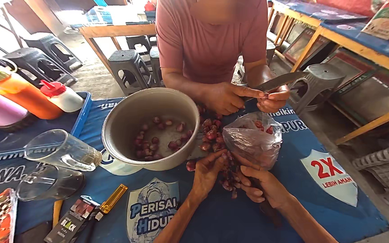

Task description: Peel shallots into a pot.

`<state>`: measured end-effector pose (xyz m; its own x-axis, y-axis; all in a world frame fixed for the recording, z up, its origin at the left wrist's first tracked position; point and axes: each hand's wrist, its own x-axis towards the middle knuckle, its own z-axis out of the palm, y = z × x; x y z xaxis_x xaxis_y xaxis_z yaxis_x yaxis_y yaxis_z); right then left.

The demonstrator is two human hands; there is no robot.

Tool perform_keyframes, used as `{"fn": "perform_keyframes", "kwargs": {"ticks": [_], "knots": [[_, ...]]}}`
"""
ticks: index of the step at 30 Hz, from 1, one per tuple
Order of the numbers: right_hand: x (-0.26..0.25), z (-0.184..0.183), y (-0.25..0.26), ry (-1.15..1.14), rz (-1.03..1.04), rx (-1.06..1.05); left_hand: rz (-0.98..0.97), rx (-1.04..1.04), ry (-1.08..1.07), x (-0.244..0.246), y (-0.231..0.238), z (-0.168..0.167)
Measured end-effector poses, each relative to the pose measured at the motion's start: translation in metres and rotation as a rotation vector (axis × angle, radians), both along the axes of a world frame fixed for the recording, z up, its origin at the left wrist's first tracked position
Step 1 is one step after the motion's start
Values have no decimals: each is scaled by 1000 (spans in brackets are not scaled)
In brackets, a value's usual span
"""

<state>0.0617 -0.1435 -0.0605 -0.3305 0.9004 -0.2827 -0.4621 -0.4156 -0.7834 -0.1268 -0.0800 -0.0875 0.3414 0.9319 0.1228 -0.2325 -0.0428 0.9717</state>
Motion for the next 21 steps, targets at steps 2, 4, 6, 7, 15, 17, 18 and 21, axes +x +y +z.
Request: {"fn": "perform_keyframes", "kwargs": {"ticks": [2,4,6,7,15,17,18,21], "knots": [[-3,-1,-1,-54,-27,32,-2,-15,3,0,0,1],[-5,-1,-2,-124,-35,50,-8,-30,8,0,-1,3],[-5,-1,-2,-160,-34,59,-22,-38,-8,0,-1,4],[-5,-1,-3,-158,-34,63,-25,-36,-26,0,0,3],[3,1,-4,-91,-42,126,-97,-112,-120,-3,3,2],[5,2,-3,-80,-38,126,-133,-168,-173,-4,4,3],[5,2,-3,-79,-43,128,-146,-202,-200,-4,5,4],[3,3,-4,-105,-56,131,-163,-238,-226,-4,5,4]]}}
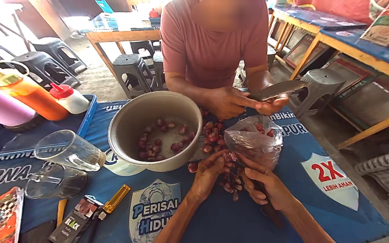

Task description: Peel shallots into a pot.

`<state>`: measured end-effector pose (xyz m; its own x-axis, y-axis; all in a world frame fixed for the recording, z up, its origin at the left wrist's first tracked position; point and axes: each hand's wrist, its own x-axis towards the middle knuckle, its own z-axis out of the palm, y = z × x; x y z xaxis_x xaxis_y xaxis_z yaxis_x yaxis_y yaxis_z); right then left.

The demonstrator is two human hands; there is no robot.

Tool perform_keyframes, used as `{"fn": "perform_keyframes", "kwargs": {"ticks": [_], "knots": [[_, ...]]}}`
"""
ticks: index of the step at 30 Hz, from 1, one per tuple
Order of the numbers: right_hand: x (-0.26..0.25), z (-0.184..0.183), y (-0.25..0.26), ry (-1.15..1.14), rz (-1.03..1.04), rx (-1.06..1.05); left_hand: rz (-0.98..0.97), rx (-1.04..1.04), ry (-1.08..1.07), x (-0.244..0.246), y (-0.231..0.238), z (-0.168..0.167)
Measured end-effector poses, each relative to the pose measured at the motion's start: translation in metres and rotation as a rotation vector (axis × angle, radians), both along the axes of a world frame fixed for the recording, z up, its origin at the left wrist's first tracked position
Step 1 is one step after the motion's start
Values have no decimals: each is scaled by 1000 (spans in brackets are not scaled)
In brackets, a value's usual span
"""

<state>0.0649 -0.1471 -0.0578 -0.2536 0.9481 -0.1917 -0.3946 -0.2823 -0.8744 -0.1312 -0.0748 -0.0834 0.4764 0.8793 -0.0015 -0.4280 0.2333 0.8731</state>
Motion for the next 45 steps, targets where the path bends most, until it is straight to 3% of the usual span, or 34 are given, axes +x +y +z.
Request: {"fn": "perform_keyframes", "kwargs": {"ticks": [7,14,23,30,34,45], "knots": [[-3,-2,-1,-6,-24,8,69,-57,0,1,-2,-1],[-5,-3,-1,-55,108,42,133,-74,-31,2,-2,-1],[-10,-4,-1,-150,26,51,141,-53,-10,4,-4,-3],[-1,-1,2,94,57,-92,127,48,60,4,-3,-4],[0,1,2,111,55,-118,97,70,60,4,-2,-5],[-5,-4,0,-135,57,12,157,56,112,7,-7,1]]}}
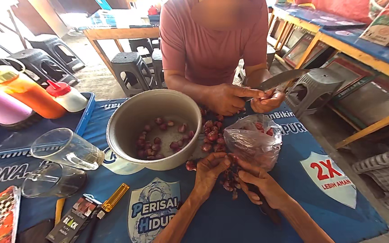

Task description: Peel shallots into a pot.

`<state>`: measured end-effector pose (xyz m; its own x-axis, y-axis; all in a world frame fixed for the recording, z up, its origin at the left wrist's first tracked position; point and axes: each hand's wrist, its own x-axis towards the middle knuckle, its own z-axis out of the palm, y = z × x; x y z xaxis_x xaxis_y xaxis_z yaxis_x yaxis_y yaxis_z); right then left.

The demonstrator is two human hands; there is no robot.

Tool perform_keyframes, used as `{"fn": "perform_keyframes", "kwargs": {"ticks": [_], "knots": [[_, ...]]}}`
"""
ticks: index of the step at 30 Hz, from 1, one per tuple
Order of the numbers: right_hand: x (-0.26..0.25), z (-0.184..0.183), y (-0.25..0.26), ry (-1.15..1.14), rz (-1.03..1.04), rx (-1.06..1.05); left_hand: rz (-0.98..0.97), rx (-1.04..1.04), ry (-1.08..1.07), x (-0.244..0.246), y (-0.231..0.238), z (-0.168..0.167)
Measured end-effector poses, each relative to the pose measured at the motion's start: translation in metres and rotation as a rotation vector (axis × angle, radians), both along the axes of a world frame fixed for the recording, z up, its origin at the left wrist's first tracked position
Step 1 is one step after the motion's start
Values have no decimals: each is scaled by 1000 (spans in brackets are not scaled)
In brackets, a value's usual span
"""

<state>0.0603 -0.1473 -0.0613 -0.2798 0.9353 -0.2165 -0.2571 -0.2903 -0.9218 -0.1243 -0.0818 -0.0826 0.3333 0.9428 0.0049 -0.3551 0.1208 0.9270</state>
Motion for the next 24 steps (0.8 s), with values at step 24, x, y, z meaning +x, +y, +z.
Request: {"fn": "perform_keyframes", "kwargs": {"ticks": [24], "knots": [[50,33,-24,230,-646,222,-150,-102,2,-2,6,2]]}}
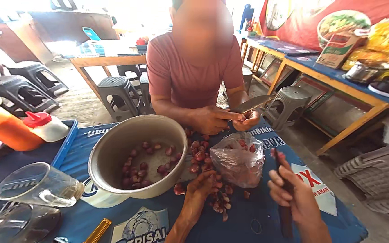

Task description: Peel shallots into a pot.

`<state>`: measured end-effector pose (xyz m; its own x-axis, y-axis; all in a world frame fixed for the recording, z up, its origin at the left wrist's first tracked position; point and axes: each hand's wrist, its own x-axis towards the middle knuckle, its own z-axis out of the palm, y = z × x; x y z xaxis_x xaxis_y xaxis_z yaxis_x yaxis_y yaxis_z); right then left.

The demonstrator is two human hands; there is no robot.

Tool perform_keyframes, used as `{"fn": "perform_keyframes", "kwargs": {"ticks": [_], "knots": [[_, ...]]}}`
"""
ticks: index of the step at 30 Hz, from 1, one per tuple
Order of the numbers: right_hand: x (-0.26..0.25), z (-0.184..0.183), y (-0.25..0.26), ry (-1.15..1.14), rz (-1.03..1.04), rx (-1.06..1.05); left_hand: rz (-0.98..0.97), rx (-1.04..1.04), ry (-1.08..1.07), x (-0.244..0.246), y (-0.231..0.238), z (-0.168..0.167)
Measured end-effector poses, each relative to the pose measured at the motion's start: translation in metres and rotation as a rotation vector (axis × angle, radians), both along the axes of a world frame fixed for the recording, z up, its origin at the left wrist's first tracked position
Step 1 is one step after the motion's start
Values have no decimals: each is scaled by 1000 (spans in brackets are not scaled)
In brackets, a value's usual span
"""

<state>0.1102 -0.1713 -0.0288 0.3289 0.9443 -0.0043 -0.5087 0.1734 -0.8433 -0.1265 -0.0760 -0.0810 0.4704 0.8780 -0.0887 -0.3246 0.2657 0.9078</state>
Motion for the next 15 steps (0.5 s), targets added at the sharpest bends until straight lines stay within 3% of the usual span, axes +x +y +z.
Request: {"fn": "perform_keyframes", "kwargs": {"ticks": [3,8,15], "knots": [[20,7,24,52,-197,-72,6,-7,7,2,1,-1],[32,6,49,-31,191,-280,24,-21,-2,0,0,-3],[35,-4,53,93,106,-277,23,-32,17,0,3,-1]]}}
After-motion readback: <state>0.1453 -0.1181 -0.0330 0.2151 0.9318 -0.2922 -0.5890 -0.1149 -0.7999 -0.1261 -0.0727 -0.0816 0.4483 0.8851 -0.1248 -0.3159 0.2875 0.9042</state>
